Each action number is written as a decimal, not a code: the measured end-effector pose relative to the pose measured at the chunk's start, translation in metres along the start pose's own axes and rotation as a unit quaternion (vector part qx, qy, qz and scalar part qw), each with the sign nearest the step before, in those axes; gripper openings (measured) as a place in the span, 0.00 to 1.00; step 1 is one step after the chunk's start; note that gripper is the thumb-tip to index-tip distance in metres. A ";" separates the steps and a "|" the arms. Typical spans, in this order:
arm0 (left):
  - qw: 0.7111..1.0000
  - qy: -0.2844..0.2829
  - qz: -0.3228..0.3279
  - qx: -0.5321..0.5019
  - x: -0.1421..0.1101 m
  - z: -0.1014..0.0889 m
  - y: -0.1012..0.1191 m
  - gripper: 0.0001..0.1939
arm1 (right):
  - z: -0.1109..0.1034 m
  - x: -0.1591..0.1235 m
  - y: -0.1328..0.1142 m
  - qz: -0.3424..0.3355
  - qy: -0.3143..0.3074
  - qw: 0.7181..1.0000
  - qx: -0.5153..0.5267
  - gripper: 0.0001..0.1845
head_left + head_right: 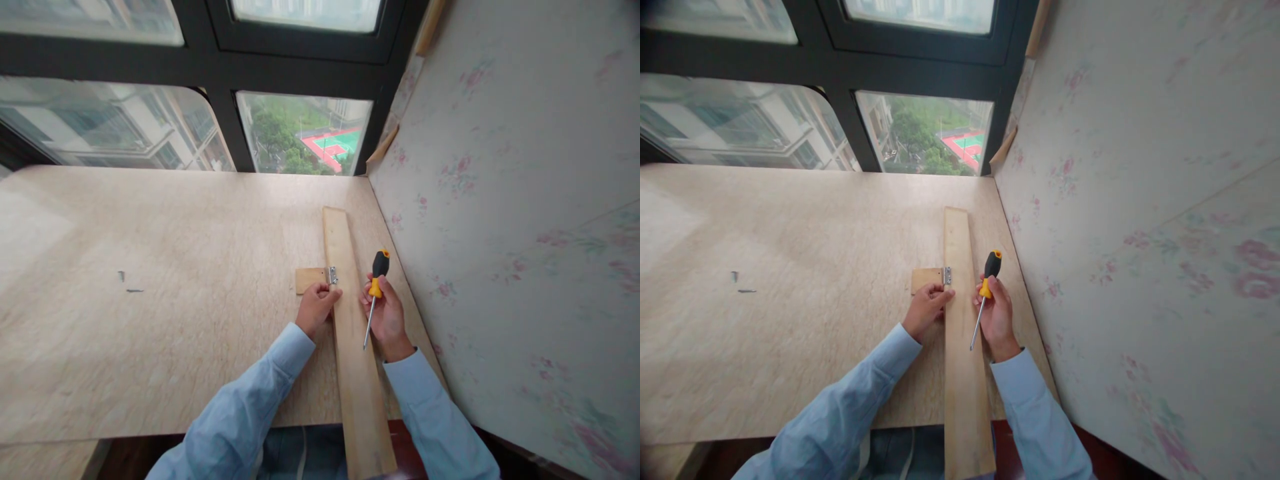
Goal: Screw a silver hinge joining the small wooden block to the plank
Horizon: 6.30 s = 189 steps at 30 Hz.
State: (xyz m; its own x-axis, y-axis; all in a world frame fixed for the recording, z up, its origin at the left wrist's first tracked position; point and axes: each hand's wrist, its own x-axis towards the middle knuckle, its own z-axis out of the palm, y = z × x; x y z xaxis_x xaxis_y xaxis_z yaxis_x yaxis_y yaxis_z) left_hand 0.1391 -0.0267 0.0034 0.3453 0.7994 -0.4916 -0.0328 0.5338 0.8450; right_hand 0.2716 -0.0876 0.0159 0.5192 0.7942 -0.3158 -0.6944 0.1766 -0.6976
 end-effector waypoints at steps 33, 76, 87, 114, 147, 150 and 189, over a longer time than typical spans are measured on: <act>0.986 -0.104 -0.028 -0.129 -0.009 -0.020 0.004 0.26 | 0.103 0.035 -0.055 -0.322 -0.211 0.868 -0.315 0.12; 0.981 -0.108 -0.023 -0.157 -0.003 -0.023 -0.001 0.26 | 0.086 0.042 -0.050 -0.318 -0.241 0.802 -0.444 0.11; 0.981 -0.108 -0.028 -0.159 -0.004 -0.023 -0.001 0.25 | 0.081 0.046 -0.050 -0.305 -0.244 0.812 -0.434 0.11; 0.983 -0.114 -0.004 -0.141 -0.002 -0.023 -0.005 0.24 | 0.085 0.032 -0.064 -0.339 -0.308 0.758 -0.465 0.44; 0.981 -0.140 -0.005 -0.135 -0.005 -0.025 -0.001 0.23 | 0.102 0.025 -0.025 -0.251 -0.312 0.868 -0.295 0.31; 0.980 -0.137 -0.007 -0.144 -0.006 -0.025 0.001 0.24 | 0.102 0.026 -0.029 -0.225 -0.319 0.878 -0.279 0.30; 0.977 -0.161 -0.009 -0.137 -0.008 -0.025 0.004 0.27 | 0.109 0.025 -0.038 -0.285 -0.271 0.874 -0.284 0.24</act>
State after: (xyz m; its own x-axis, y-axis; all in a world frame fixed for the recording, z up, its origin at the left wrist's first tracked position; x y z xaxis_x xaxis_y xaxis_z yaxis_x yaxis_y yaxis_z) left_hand 0.1122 -0.0243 0.0055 0.6247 0.6838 -0.3770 -0.2582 0.6366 0.7267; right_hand 0.2569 -0.0113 0.1048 0.2810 0.8570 0.4320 0.0399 0.4393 -0.8975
